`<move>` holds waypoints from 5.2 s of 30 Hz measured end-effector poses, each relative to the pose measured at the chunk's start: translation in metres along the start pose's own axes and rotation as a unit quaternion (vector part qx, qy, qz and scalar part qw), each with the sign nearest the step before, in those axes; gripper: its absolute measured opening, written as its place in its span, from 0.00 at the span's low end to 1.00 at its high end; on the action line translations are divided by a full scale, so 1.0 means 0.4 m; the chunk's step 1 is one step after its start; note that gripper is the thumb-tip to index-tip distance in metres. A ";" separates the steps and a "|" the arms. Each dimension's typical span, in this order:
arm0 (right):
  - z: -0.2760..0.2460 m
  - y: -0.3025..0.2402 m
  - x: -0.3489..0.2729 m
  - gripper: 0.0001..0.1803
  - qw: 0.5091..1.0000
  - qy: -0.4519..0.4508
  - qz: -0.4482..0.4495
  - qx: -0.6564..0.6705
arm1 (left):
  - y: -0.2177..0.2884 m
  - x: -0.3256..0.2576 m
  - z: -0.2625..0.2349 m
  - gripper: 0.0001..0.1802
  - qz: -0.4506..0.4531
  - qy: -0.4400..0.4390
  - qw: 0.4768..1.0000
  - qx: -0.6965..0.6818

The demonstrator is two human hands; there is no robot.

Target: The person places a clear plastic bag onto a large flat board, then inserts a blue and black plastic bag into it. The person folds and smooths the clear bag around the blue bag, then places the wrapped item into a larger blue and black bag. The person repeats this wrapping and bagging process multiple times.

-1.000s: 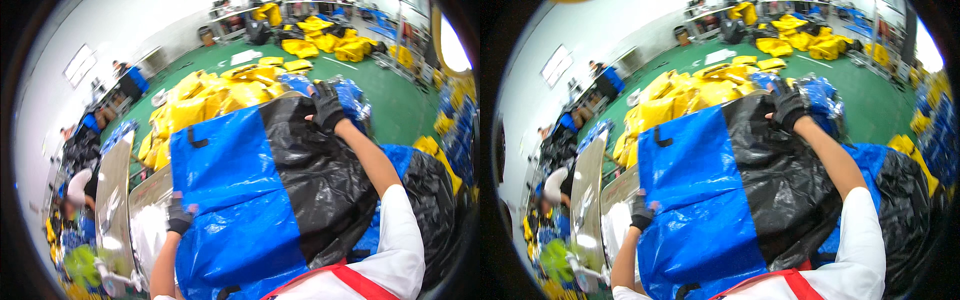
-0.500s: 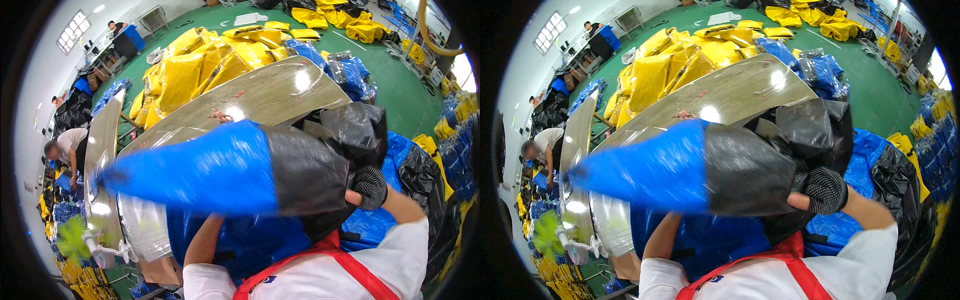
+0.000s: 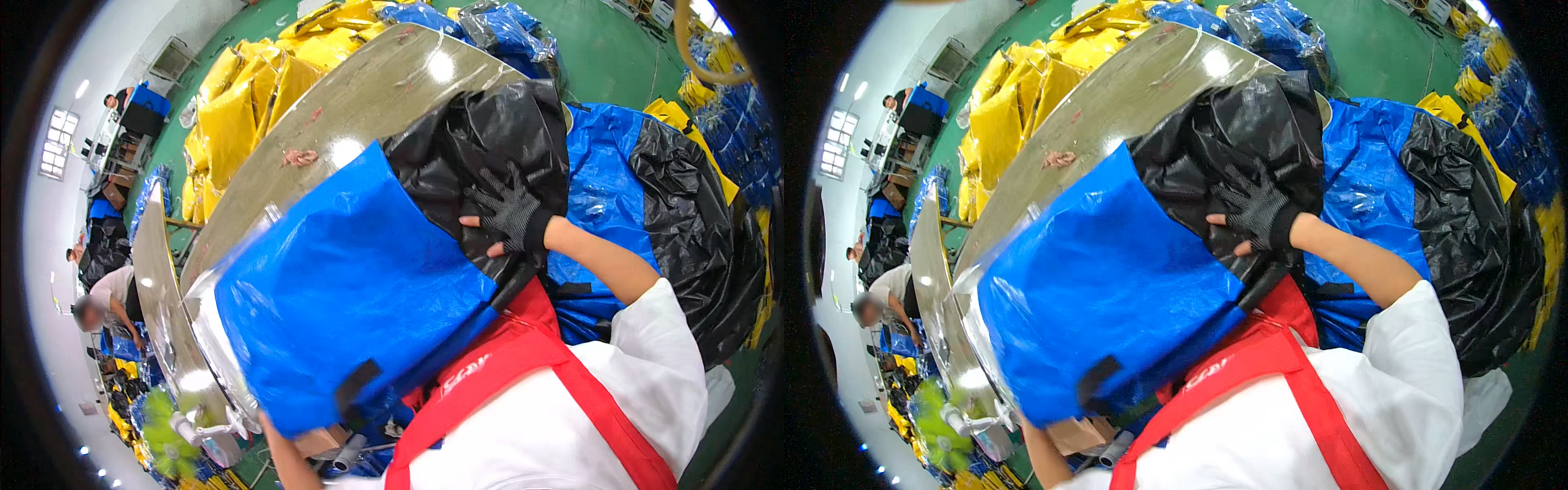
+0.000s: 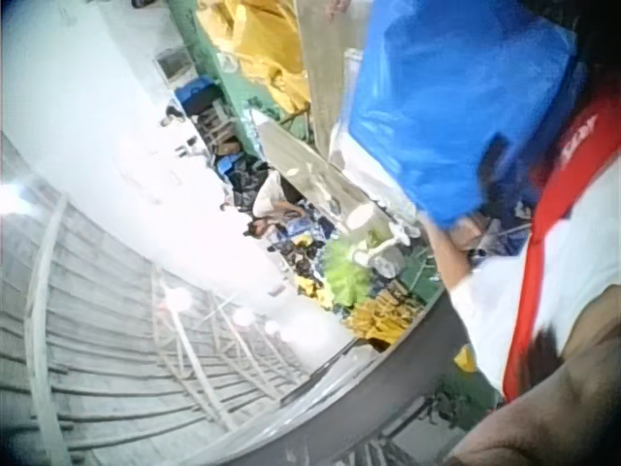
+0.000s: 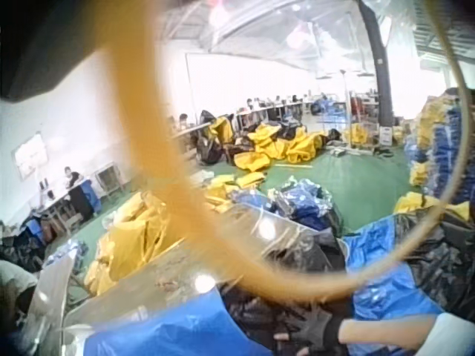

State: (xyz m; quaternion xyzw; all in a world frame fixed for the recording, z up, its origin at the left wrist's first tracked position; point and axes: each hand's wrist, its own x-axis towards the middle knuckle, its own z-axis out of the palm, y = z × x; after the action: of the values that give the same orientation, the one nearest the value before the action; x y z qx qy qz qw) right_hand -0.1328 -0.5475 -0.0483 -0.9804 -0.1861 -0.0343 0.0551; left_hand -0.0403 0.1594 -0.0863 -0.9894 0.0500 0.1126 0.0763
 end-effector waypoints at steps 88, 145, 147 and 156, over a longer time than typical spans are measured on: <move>0.032 0.336 0.060 0.27 0.957 0.187 0.217 -0.043 | 1.341 0.278 -0.281 0.42 0.406 0.233 0.851 -0.239; 0.329 -0.411 0.310 0.20 0.662 0.006 0.080 0.746 | 1.236 0.193 -0.318 0.36 0.271 0.108 0.775 -0.561; 0.337 -0.387 0.274 0.19 0.619 -0.011 0.093 0.779 | 1.262 0.225 -0.288 0.36 0.310 0.004 0.723 -0.617; 0.274 -0.235 0.016 0.14 0.712 0.269 0.250 0.599 | 1.292 0.276 -0.349 0.37 0.273 0.076 0.930 -0.236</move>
State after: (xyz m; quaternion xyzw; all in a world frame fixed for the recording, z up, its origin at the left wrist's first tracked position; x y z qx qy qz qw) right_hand -0.1564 -0.4449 -0.1477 -0.7023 0.1067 -0.1629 0.6847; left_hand 0.0367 -0.3806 -0.0497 -0.9328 0.2955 0.0617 -0.1971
